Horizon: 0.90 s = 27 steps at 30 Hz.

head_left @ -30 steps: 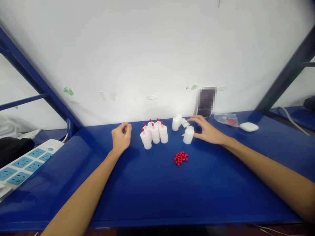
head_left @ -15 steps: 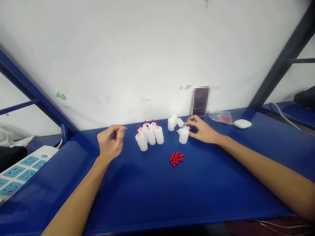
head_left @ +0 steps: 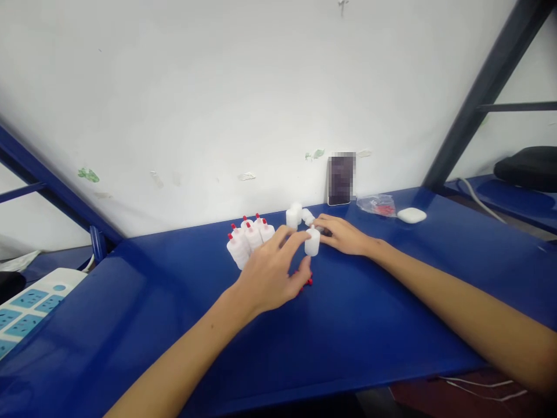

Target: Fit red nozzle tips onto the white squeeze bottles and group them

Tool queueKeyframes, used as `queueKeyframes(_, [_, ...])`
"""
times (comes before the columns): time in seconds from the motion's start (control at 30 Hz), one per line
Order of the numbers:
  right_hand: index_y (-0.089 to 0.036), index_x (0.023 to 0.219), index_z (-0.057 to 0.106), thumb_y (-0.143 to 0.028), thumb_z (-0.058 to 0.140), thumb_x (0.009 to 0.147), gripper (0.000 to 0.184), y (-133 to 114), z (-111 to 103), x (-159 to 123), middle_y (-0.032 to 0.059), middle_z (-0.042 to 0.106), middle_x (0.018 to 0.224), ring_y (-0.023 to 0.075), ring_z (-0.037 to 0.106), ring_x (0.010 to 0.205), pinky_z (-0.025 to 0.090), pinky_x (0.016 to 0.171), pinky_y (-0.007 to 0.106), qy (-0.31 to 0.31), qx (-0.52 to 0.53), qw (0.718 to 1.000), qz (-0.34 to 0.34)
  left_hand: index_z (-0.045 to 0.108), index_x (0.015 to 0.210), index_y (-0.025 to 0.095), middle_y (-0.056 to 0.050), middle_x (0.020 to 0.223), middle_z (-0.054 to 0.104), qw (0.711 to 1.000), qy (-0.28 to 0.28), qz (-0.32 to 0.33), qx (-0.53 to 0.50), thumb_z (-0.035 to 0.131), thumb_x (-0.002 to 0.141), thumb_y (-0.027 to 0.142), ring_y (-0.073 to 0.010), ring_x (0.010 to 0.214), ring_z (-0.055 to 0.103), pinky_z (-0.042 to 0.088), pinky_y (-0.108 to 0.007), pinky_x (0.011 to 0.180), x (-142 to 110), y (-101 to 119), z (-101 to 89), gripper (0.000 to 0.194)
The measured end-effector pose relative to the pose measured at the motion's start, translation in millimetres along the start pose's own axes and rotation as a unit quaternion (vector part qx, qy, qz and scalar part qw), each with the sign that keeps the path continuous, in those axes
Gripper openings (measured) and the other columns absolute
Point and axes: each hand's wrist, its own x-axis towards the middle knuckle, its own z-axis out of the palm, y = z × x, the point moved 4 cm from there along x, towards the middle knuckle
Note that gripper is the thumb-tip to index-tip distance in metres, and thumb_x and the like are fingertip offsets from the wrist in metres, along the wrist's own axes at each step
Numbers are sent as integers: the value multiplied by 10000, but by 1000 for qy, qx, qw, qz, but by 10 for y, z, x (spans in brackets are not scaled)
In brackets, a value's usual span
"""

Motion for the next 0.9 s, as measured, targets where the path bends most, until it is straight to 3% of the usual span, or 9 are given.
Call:
queueKeyframes(0.1, [-193,986,621,-344,524,895,201,16,-3,0,50,594,897,191,535,764,410,727,309,27,29,999,13,444,1345,201,-105,1211,568,994,-54,-90,19,509,935,304,-166,796,636,529,-296,686,224,-32,225,428])
queueKeyframes(0.17, [-196,921,616,-298,553,838,146,51,-34,-6,35,610,865,184,530,750,393,723,301,54,67,996,40,398,1382,197,-117,1225,566,988,-93,-114,44,528,937,332,-212,893,654,532,-318,738,333,-103,360,482])
queueKeyframes(0.33, [-201,750,546,-295,405,827,187,259,-160,-22,4,557,715,174,498,693,365,664,293,146,143,971,121,516,1242,163,-106,1076,645,976,-158,-119,85,528,953,308,-262,961,661,513,-355,836,498,-293,548,324])
queueKeyframes(0.53, [-201,569,483,-379,427,740,253,532,-202,-27,4,486,540,153,491,547,412,558,286,225,264,917,196,524,1196,165,-111,1043,663,963,-184,-151,128,551,937,305,-272,970,653,504,-349,800,651,-441,579,296])
queueKeyframes(0.67, [-199,591,503,-433,505,718,267,519,-182,-28,20,537,539,163,561,529,491,540,300,229,328,892,209,552,1167,146,-125,1135,607,959,-176,-110,192,560,932,328,-260,1022,607,507,-337,798,761,-481,588,297])
queueKeyframes(0.77, [-191,662,540,-442,516,728,260,450,-169,-23,29,575,544,159,555,476,478,468,290,206,338,895,207,596,1132,138,-142,1211,532,954,-161,-76,243,598,900,376,-281,1118,526,509,-339,797,825,-488,559,332])
queueKeyframes(0.9, [-194,767,539,-369,518,742,179,377,-169,-15,38,669,651,127,514,436,404,420,255,174,279,922,207,576,1221,140,-170,1261,490,952,-116,-62,278,583,876,486,-321,1147,463,479,-425,875,953,-459,450,489])
